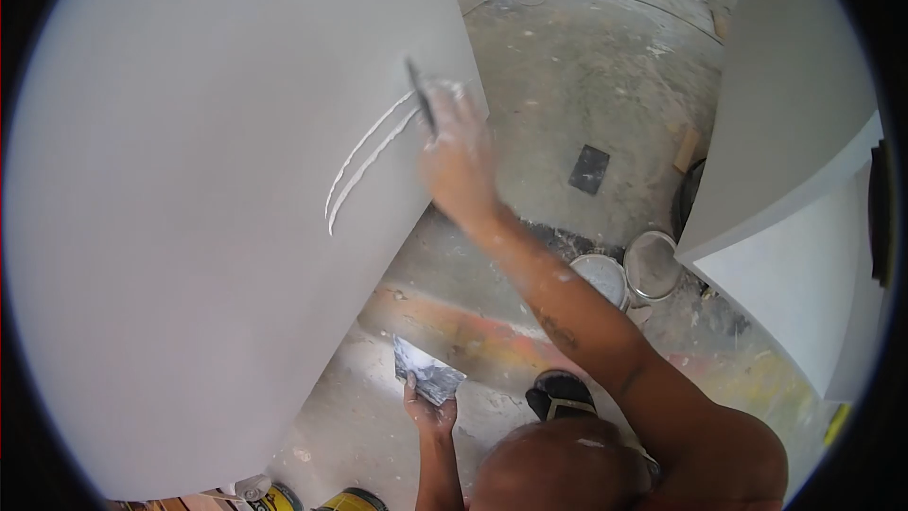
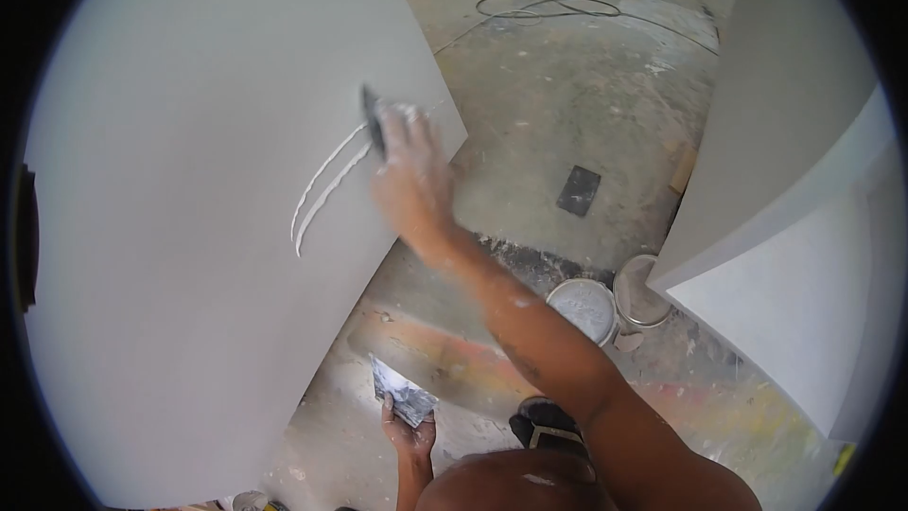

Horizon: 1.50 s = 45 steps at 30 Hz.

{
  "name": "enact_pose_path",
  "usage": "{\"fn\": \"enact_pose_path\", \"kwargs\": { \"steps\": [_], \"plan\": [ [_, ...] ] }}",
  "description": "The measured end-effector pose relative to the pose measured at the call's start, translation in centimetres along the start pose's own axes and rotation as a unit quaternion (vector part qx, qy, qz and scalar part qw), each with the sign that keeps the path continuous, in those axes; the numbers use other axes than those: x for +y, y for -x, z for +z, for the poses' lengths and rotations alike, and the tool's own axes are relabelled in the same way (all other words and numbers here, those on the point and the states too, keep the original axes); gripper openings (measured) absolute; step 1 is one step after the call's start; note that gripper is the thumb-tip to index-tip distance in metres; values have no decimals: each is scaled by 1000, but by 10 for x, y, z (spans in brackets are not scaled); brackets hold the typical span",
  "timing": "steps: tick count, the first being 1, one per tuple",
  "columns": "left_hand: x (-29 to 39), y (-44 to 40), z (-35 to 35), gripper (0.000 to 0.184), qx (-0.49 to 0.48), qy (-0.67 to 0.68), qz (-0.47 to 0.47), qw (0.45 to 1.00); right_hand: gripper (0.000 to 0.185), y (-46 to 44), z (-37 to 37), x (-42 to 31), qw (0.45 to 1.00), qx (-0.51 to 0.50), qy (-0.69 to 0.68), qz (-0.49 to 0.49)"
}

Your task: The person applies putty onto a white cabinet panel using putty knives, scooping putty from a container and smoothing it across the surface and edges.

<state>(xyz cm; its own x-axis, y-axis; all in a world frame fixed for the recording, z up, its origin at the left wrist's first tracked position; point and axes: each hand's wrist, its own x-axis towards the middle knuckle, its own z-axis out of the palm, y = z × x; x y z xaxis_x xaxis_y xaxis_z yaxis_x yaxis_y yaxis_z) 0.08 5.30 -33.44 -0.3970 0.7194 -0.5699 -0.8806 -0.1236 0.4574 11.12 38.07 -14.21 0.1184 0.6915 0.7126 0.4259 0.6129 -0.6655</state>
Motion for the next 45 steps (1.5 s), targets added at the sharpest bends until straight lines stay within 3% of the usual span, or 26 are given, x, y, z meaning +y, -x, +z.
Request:
{"fn": "enact_pose_path", "kwargs": {
  "steps": [2, 9, 13, 16, 17, 20, 22, 25, 27, 30, 34, 39, 45],
  "plan": [
    [-1, 0, -2, 44, -36, 34, -6, 999, 59, 19, 0, -27, 999, -30, -6, -16],
    [12, 4, -3, 43, 1, 61, 22, 998, 63, 92, 10, -107, 982, -148, -35, -115],
    [18, -6, -23, 42, -10, 101, 30, 994, 58, 142, 37, -115, 960, -144, 12, -238],
    [28, 0, -26, 45, -16, 95, 49, 994, 58, 155, 28, -123, 944, -192, -4, -267],
    [29, 1, -26, 49, -23, 83, 52, 995, 65, 157, 23, -126, 942, -231, -16, -243],
    [32, 3, -23, 48, -32, 74, 51, 995, 61, 148, 0, -113, 933, -292, -64, -202],
    [31, 3, -29, 48, -40, 64, 57, 996, 57, 134, -11, -91, 948, -280, -102, -110],
    [25, -3, -27, 47, -39, 47, 46, 997, 42, 92, -12, -40, 982, -158, -72, 80],
    [23, 4, -8, 44, 8, 44, 44, 998, 40, 45, -16, -4, 983, -79, -100, 135],
    [23, 2, -9, 42, 4, 29, 29, 999, 39, -1, -8, 55, 988, -48, -54, 136],
    [26, 5, 0, 41, 7, -4, 32, 999, 37, -35, -6, 74, 992, -2, -13, 127],
    [29, 10, 9, 40, 19, 6, 29, 999, 36, -27, 4, 58, 992, 31, 15, 125],
    [25, 8, 8, 40, 1, 36, 25, 999, 60, 31, 12, -18, 999, -25, -16, 12]
  ]
}}
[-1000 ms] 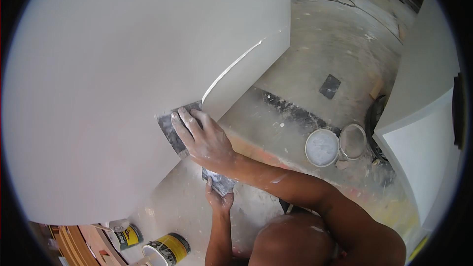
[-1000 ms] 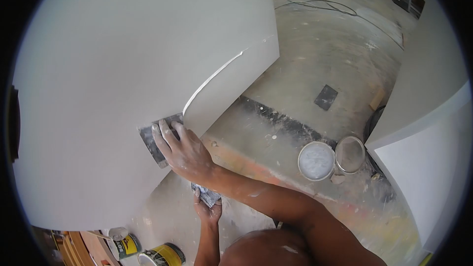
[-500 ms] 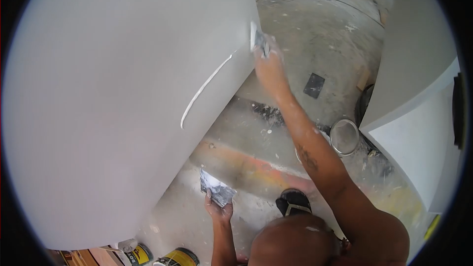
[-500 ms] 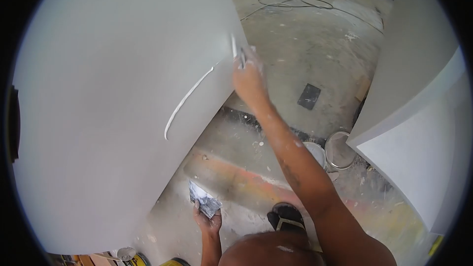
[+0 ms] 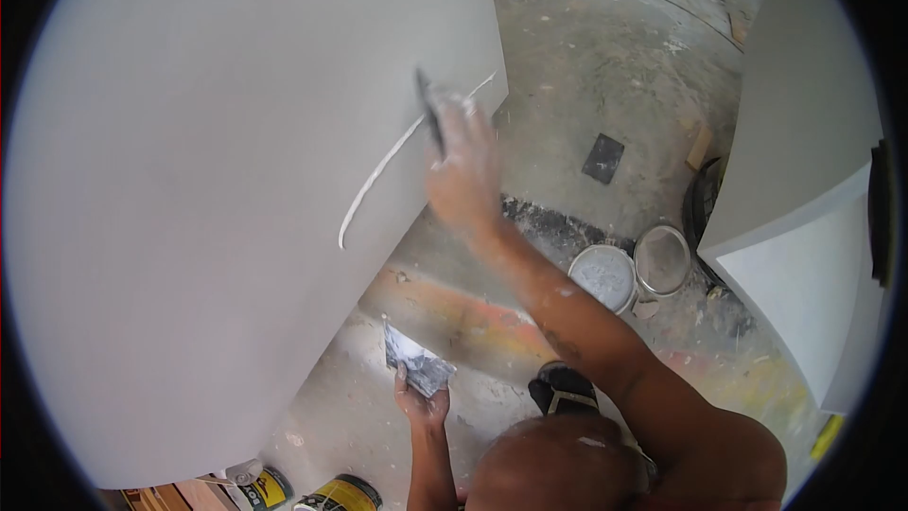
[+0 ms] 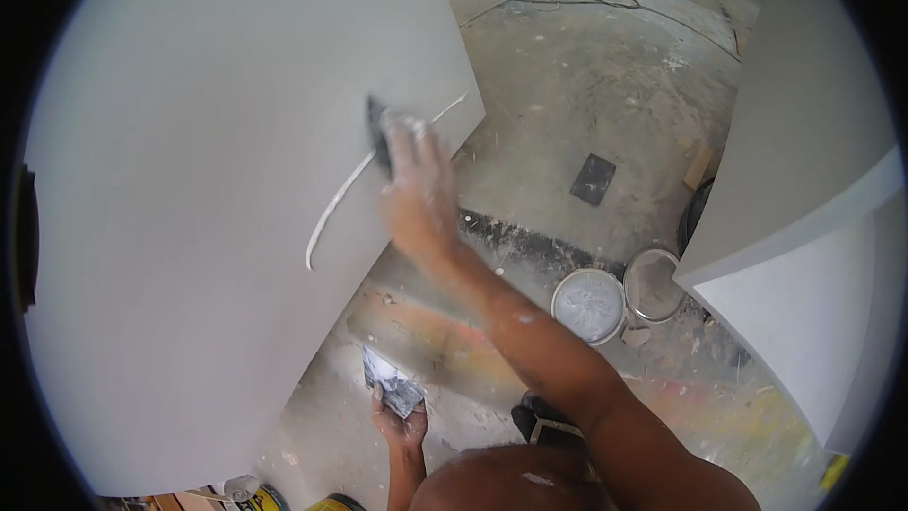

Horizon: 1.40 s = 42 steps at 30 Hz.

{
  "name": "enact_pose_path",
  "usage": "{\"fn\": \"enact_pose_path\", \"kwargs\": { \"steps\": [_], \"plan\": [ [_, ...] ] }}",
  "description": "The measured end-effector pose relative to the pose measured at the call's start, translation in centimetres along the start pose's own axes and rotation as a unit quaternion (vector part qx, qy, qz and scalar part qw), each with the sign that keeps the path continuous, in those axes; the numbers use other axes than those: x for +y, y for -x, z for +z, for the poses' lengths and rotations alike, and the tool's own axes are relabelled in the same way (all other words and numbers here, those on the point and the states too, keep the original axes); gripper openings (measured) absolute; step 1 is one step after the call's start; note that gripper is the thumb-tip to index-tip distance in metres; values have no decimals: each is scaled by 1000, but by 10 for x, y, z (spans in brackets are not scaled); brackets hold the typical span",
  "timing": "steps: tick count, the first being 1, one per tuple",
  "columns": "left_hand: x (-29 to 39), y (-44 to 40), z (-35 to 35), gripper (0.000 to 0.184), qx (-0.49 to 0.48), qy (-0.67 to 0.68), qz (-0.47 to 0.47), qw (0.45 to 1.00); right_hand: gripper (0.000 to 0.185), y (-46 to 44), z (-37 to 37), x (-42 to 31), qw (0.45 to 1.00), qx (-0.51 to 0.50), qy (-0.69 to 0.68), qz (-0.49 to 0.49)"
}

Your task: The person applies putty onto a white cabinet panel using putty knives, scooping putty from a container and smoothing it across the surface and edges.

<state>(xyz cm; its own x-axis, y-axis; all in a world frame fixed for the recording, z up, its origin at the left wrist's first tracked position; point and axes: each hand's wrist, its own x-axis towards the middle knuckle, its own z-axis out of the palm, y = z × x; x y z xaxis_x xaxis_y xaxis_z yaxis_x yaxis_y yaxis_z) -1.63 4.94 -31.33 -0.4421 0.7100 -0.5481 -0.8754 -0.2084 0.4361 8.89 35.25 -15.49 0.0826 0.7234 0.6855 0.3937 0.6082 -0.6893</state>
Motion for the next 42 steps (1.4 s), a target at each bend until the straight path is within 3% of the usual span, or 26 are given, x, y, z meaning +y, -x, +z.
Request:
{"fn": "enact_pose_path", "kwargs": {
  "steps": [5, 11, 13, 19, 21, 23, 24, 25, 27, 28, 29, 31, 33, 34, 35, 36, 37, 38, 39, 40, 41, 42],
  "plan": [
    [2, -6, -13, 37, -19, 15, 10, 1000, 67, 58, 9, -56, 995, -55, -10, -79],
    [14, -4, -21, 34, 25, 37, 46, 998, 59, 120, 26, -75, 978, -146, -18, -151],
    [27, -14, -46, 46, -71, 63, 34, 995, 71, 137, 39, -77, 966, -141, 3, -218],
    [32, 3, 0, 27, 40, 59, 84, 994, 57, 147, 8, -76, 937, -285, -9, -202],
    [31, 12, 14, 25, 19, 50, 52, 997, 54, 135, -16, -72, 922, -353, -134, -84],
    [26, 13, 17, 24, -11, 62, 40, 997, 55, 130, -37, -62, 901, -368, -206, -100],
    [24, 13, 22, 28, -85, 105, 3, 991, 56, 132, -47, -58, 878, -378, -273, -108],
    [19, 15, 29, 30, -77, 131, -11, 988, 56, 133, -55, -57, 875, -383, -274, -110],
    [12, 27, 55, 32, -65, 161, -22, 985, 61, 143, -74, -58, 791, -404, -430, -163],
    [11, 30, 64, 32, -88, 139, -25, 986, 63, 155, -75, -53, 776, -423, -442, -153],
    [10, 32, 67, 33, -110, 116, -30, 987, 63, 161, -70, -46, 776, -423, -442, -153],
    [14, 31, 58, 35, -139, 84, -22, 987, 62, 173, -62, -27, 853, -378, -333, -133],
    [19, 39, 78, 37, -33, -63, 20, 997, 59, 159, -62, 9, 874, -403, -236, -133],
    [23, 30, 59, 40, -129, -34, -1, 991, 56, 148, -68, 25, 880, -423, -176, -124],
    [22, 30, 64, 40, -137, -40, -9, 990, 53, 139, -74, 29, 881, -444, -117, -115],
    [21, 32, 70, 42, -99, -82, 66, 990, 42, 138, -77, 26, 912, -362, -190, -8],
    [21, 33, 74, 44, -61, -122, 142, 980, 42, 138, -87, 20, 916, -354, -186, -4],
    [20, 32, 73, 45, -114, -100, 173, 973, 38, 137, -100, 9, 818, -287, -363, 342],
    [19, 30, 74, 45, -120, -105, 167, 973, 35, 139, -110, 2, 584, -171, -485, 628],
    [17, 29, 76, 45, -167, -187, 218, 943, 35, 145, -114, -2, 584, -162, -488, 628],
    [15, 32, 79, 45, -211, -265, 266, 903, 32, 151, -116, -7, 491, -178, -553, 649],
    [17, 32, 84, 50, -256, -436, 323, 800, 29, 156, -117, -10, 390, -192, -612, 661]
  ]
}}
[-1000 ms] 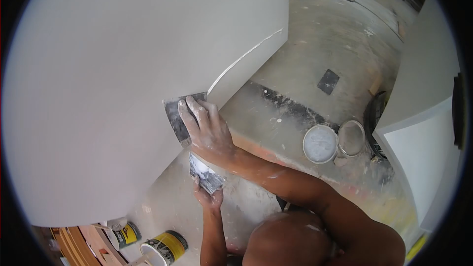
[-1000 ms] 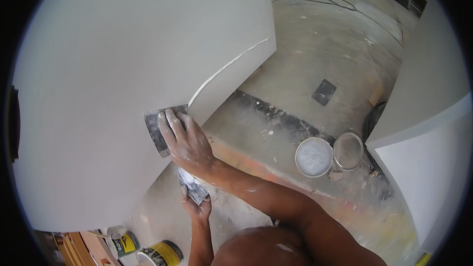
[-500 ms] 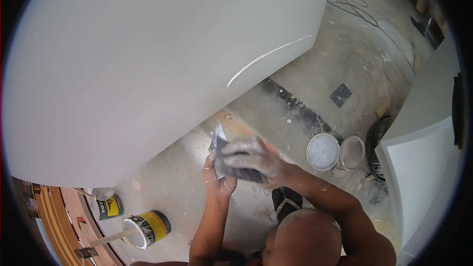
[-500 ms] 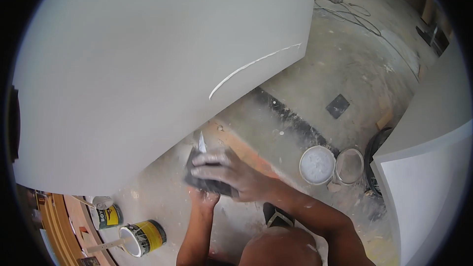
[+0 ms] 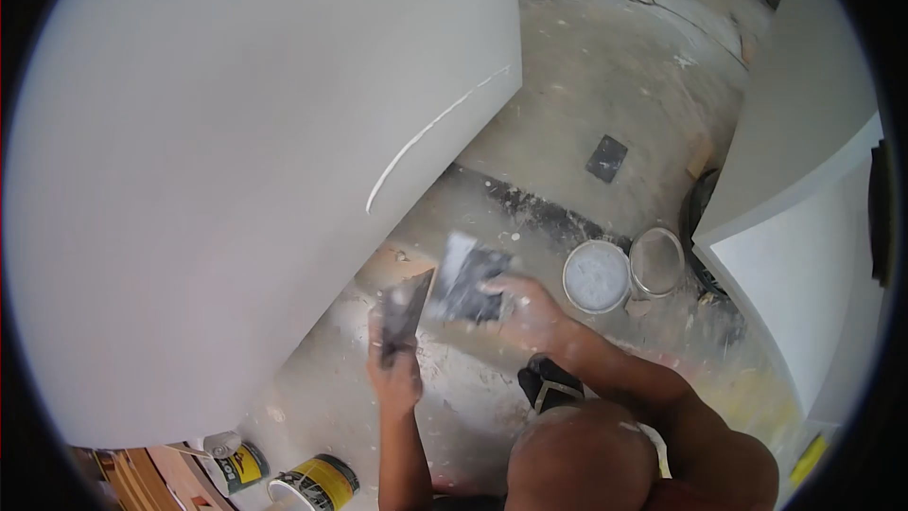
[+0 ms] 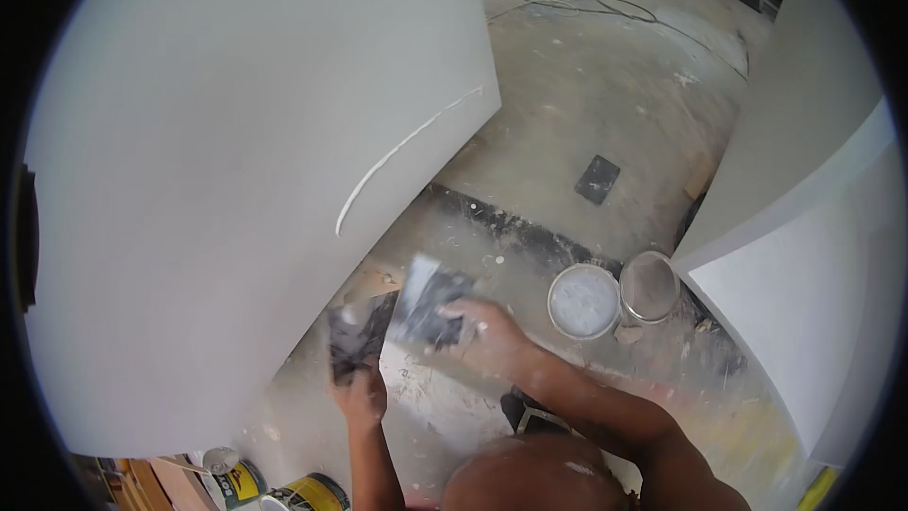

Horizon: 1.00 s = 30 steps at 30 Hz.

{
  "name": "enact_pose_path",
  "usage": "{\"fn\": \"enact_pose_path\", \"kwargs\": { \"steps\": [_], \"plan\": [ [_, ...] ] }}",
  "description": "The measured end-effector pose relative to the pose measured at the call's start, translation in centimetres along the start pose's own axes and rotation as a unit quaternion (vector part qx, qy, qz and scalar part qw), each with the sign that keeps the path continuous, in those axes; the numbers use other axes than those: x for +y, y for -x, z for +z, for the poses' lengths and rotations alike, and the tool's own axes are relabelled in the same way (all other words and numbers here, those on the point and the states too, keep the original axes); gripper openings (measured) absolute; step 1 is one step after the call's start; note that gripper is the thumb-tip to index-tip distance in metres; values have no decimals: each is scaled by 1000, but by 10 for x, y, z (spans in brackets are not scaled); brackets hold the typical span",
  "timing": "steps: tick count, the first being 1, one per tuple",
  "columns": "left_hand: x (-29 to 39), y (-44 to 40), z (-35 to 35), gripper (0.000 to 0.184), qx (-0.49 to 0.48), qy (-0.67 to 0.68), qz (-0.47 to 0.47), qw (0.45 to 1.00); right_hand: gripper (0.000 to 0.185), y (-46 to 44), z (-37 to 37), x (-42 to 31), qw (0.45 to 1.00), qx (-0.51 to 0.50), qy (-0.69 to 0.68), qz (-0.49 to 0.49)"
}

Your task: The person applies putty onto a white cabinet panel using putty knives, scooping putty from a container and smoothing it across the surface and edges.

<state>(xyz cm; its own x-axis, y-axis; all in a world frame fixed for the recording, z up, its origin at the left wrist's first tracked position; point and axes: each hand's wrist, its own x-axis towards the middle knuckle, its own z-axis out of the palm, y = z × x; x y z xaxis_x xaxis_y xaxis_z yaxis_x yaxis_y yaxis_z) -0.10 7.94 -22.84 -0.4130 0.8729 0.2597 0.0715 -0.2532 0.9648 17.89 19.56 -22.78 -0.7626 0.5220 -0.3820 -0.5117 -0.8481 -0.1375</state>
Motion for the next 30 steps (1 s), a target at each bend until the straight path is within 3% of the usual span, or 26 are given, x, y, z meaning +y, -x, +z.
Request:
{"fn": "enact_pose_path", "kwargs": {
  "steps": [1, 4, 5, 7, 9, 10, 11, 13, 14, 16, 17, 19, 23, 30],
  "plan": [
    [5, -4, 1, 61, -68, -171, 83, 979, 29, 0, -1, 1, 1000, 2, -8, -5],
    [15, -23, 13, 68, -149, -268, 156, 939, 29, -1, -9, -4, 997, -38, 13, 67],
    [10, -22, 4, 69, -169, -313, 127, 926, 24, 3, -22, -12, 953, -82, 265, -125],
    [3, -19, -5, 70, -194, -356, 99, 909, 21, 8, -13, -35, 903, -51, 363, -224],
    [-5, -12, -8, 69, -309, -441, 81, 839, 22, -10, 4, -85, 946, 29, 251, -204],
    [-17, -4, -9, 68, -284, -397, 58, 871, 24, -32, -2, -103, 922, 47, 275, -268],
    [-21, -2, -6, 68, -291, -397, 58, 869, 25, -53, -6, -123, 880, 114, 334, -319],
    [-24, 3, 2, 66, -211, -277, 25, 937, 30, -87, -7, -160, 791, 221, 427, -380],
    [-22, 5, 5, 64, -205, -266, 11, 942, 32, -100, -3, -175, 751, 261, 462, -394],
    [-28, 9, 2, 61, -211, -269, 12, 940, 33, -118, 13, -190, 631, 255, 507, -529],
    [-29, 10, 2, 57, -215, -274, 16, 937, 33, -129, 16, -199, 632, 256, 505, -529],
    [-28, 10, 5, 51, -204, -255, 17, 945, 29, -148, 17, -209, 494, 248, 533, -640],
    [-32, 11, 4, 38, -182, -237, 30, 954, 29, -146, 40, -198, 508, 255, 514, -643],
    [-35, 9, 12, 37, -178, -241, 1, 954, 31, -137, 32, -167, 527, 204, 544, -621]
  ]
}}
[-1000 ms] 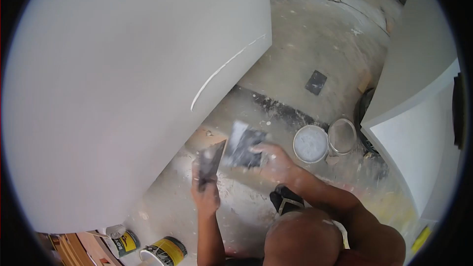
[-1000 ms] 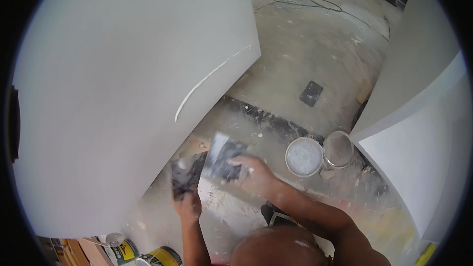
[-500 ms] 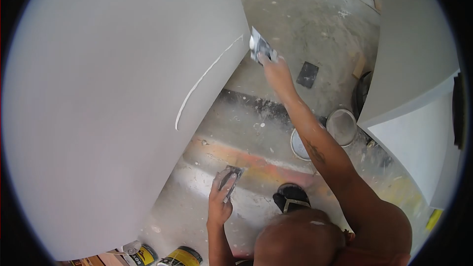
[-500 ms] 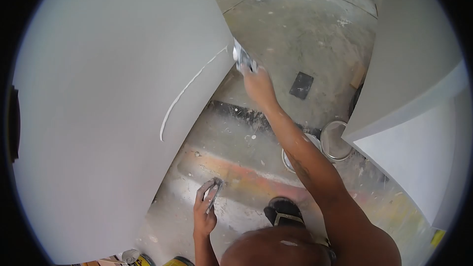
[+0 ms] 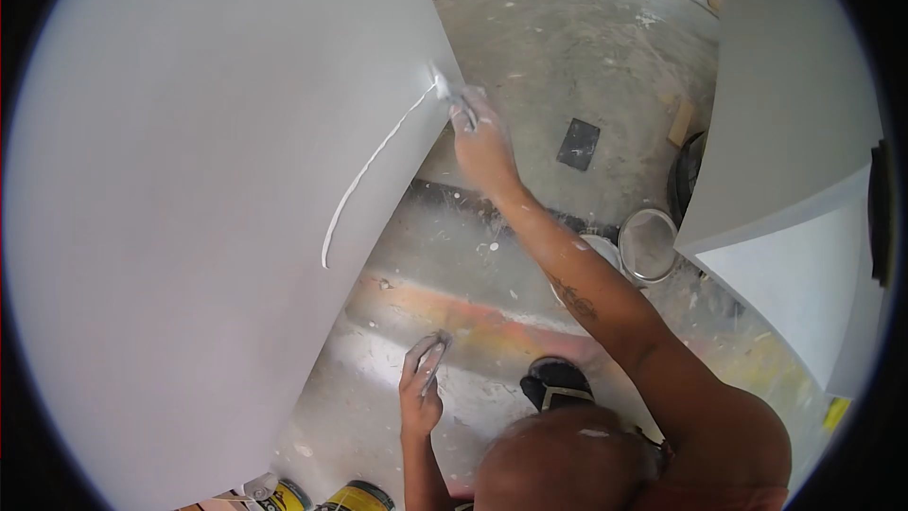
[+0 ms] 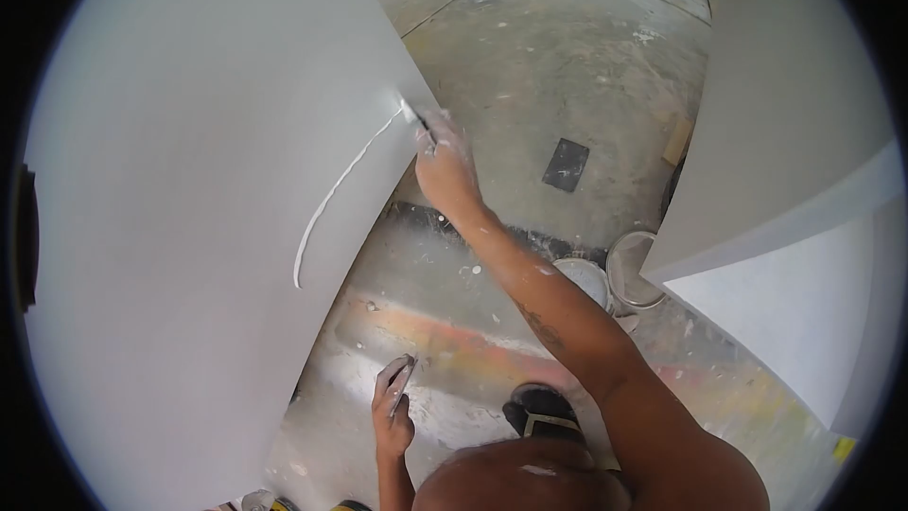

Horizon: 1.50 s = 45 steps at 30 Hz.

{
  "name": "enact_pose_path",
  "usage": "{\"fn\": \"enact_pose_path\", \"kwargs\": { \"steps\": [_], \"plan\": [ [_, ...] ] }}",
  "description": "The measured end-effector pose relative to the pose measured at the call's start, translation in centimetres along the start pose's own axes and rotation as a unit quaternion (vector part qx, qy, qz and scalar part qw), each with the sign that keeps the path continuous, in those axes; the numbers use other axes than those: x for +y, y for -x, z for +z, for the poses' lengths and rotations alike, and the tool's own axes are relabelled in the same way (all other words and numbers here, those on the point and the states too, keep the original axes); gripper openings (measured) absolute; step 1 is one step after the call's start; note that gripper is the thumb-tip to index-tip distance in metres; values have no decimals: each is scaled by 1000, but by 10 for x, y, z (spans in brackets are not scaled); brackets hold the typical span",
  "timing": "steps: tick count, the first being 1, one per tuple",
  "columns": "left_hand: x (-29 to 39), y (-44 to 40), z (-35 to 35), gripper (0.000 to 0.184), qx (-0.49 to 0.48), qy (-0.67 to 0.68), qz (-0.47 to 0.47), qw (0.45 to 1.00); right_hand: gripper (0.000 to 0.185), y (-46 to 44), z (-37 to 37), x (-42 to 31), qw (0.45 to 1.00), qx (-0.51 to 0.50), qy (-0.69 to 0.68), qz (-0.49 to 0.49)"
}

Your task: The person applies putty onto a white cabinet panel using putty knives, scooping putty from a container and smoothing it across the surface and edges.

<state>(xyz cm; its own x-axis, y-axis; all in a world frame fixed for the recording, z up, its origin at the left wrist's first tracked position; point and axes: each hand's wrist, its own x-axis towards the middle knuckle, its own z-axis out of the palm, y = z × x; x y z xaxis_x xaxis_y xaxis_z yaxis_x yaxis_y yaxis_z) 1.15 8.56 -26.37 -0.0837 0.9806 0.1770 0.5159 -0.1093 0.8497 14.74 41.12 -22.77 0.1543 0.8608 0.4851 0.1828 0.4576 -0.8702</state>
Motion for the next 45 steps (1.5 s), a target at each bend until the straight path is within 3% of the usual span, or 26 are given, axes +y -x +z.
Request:
{"fn": "enact_pose_path", "kwargs": {
  "steps": [2, 6, 8, 9, 10, 11, 12, 15, 17, 19, 23, 26, 27, 30, 32, 34, 36, 38, 41, 42, 45],
  "plan": [
    [1, -1, -2, 60, -17, 2, 5, 1000, 31, -16, -7, -7, 999, 42, -1, 33],
    [-9, 6, -7, 60, -6, -6, 15, 1000, 32, -37, -1, 3, 999, 52, 6, -5],
    [-12, 16, -9, 59, 62, 75, -145, 985, 33, -35, 8, 4, 997, 71, -2, -25],
    [-21, 25, -9, 59, 66, 75, -148, 984, 33, -30, 10, -5, 997, 67, -3, -25],
    [-38, 34, -7, 61, 139, 266, -181, 937, 36, -20, 12, -14, 998, 51, -6, -24],
    [-50, 40, -7, 65, 205, 445, -205, 847, 39, -9, 14, -23, 999, 36, -9, -23],
    [-51, 40, -11, 68, 219, 501, -202, 812, 39, 4, 19, -30, 999, 34, -8, -22],
    [-36, 29, -14, 67, 252, 531, -231, 775, 50, 44, 35, -56, 997, 0, -10, -76],
    [-60, 43, -20, 67, 245, 544, -240, 766, 60, 73, 44, -76, 996, -61, -20, -62],
    [-78, 56, -23, 67, 238, 602, -257, 717, 64, 101, 55, -86, 991, -102, -30, -76],
    [-75, 58, -27, 68, 263, 623, -256, 691, 69, 147, 61, -115, 978, -175, -34, -111],
    [-82, 63, -32, 69, 252, 648, -241, 677, 67, 183, 78, -110, 959, -205, 29, -196],
    [-85, 66, -33, 69, 257, 647, -240, 676, 76, 193, 85, -106, 957, -199, 27, -211],
    [-94, 74, -33, 67, 268, 659, -212, 670, 72, 216, 87, -99, 952, -213, 35, -218],
    [-101, 79, -33, 64, 281, 672, -225, 647, 69, 221, 76, -95, 928, -278, 55, -242],
    [-99, 80, -31, 63, 286, 676, -217, 643, 56, 210, 54, -97, 926, -334, 23, -175],
    [-92, 70, -27, 62, 276, 684, -210, 642, 52, 184, 36, -93, 935, -326, -19, -137],
    [-77, 62, -22, 52, 268, 673, -218, 654, 45, 146, 22, -77, 973, -226, -43, 2],
    [-69, 55, -16, 48, 283, 658, -281, 638, 37, 65, 8, -45, 996, -61, -33, 51],
    [-74, 57, -13, 49, 270, 641, -287, 658, 35, 40, 1, -41, 998, -11, -31, 61],
    [-61, 50, -10, 49, 261, 612, -332, 669, 33, -18, -9, -22, 998, 12, -39, 50]
  ]
}}
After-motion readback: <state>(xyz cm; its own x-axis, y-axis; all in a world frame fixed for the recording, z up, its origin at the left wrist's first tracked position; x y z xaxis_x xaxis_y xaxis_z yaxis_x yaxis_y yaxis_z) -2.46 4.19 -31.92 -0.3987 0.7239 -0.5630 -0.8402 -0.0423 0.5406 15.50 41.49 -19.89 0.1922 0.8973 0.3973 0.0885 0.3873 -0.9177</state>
